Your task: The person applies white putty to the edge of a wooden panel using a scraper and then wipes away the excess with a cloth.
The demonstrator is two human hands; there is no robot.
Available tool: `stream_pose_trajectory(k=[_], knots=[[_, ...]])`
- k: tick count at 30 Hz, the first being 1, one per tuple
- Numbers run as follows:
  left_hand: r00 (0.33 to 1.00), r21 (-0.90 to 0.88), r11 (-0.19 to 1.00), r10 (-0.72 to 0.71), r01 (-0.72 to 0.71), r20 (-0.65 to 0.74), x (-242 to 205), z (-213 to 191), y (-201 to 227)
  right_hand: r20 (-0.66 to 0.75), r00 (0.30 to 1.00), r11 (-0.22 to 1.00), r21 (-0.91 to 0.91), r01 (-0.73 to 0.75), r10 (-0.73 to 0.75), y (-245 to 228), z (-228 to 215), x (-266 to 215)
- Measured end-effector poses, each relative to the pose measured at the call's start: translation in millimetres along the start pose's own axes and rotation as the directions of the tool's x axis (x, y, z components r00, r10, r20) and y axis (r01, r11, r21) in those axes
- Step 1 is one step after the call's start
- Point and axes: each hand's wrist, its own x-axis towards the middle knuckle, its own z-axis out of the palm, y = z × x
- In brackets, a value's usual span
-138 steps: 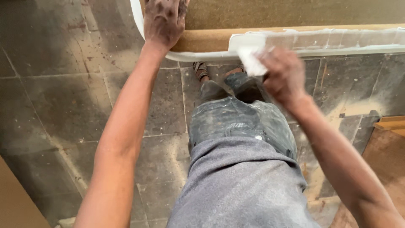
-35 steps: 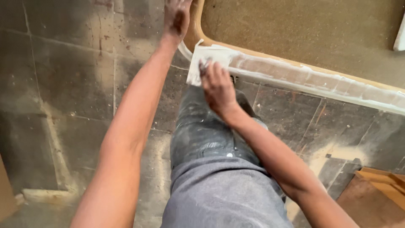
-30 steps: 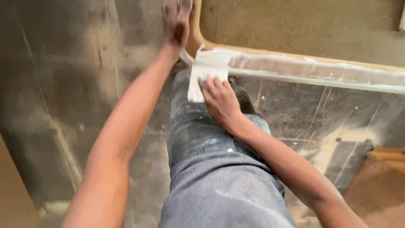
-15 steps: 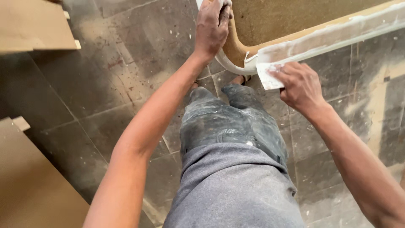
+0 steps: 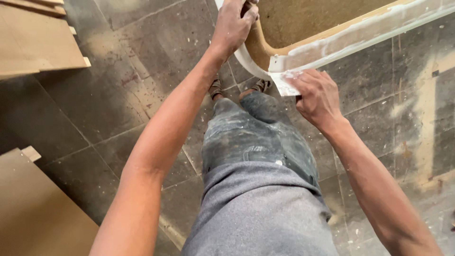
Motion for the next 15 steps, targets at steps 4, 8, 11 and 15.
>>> stream_pose_trajectory(k=[4,8,11,15], knots=[[0.994,0.005,0.995,-0.103,0.103,0.045,1.7,-5.4,3.0,-0.187,0.979,0.997,0.03,-0.072,0.077,3.7,15.5,16.9],[0.995,-0.154,0.986,-0.05,0.063,0.088,3.6,-11.1,9.6,-0.076,0.977,0.977,0.09,-0.194,0.201,-27.2,45.6,10.0],[0.991,-0.105,0.988,-0.1,0.11,0.089,-0.7,-10.0,12.7,-0.012,0.997,0.993,-0.098,-0.072,0.071,-34.2,32.0,-2.0],[0.982,-0.144,0.976,-0.147,0.163,0.114,2.8,-10.5,7.7,0.069,0.98,0.982,-0.024,-0.185,0.187,5.1,14.6,32.1]])
